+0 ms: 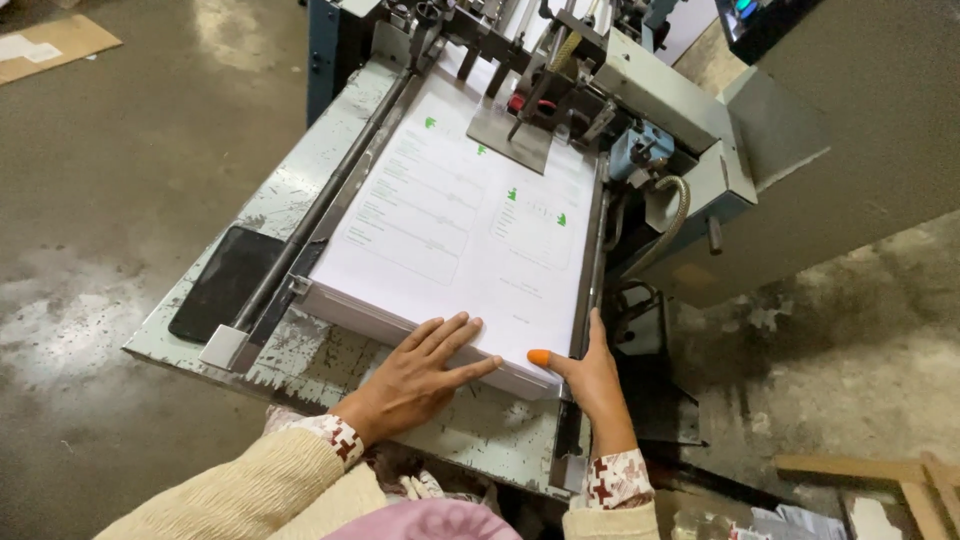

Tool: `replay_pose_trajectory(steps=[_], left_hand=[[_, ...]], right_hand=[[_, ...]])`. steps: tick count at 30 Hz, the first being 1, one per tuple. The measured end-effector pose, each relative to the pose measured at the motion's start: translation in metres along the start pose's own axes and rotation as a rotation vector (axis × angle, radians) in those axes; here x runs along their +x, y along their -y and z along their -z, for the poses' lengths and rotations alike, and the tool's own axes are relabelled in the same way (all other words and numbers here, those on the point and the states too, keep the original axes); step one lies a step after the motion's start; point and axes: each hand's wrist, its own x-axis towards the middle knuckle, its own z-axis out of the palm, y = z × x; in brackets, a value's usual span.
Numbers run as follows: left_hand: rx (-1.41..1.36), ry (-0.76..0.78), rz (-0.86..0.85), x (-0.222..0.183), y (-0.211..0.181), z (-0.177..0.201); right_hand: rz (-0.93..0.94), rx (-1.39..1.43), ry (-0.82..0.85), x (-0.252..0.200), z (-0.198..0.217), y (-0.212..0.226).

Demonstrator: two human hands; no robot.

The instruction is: Feeding stacks of printed paper into a processing machine on a print shop production floor.

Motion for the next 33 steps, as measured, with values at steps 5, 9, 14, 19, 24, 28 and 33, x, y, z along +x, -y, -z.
replay_pose_trajectory(steps=[5,9,14,19,24,28,33], left_hand=[[0.001,-0.023,0.019,0.000,-0.002,-0.004],[0.016,-0.014,0.017,0.000,-0.001,-0.005],[-0.008,0.000,0.039,0.001,-0.002,-0.005],[0.013,-0.052,0.048,0.001,-0.007,-0.003],[0.005,-0.047,0.047,0.002,-0.005,-0.003],[0.033,0.015,0.052,0.000,-0.004,-0.011],[0.005,0.001,0.011,-0.001,-0.002,-0.002]], right_hand=[[-0.037,-0.059,-0.009,-0.001,-0.002,0.002],[-0.022,-0.105,-0.008,-0.005,0.001,0.005],[0.002,-0.135,-0.003,-0.002,0.000,0.001],[0.008,-0.034,0.022,-0.012,0.002,0.007],[0.012,0.000,0.023,-0.009,0.003,-0.002],[0.030,0.012,0.024,-0.004,0.000,-0.001],[-0.013,-0.054,0.022,-0.001,0.001,0.001]])
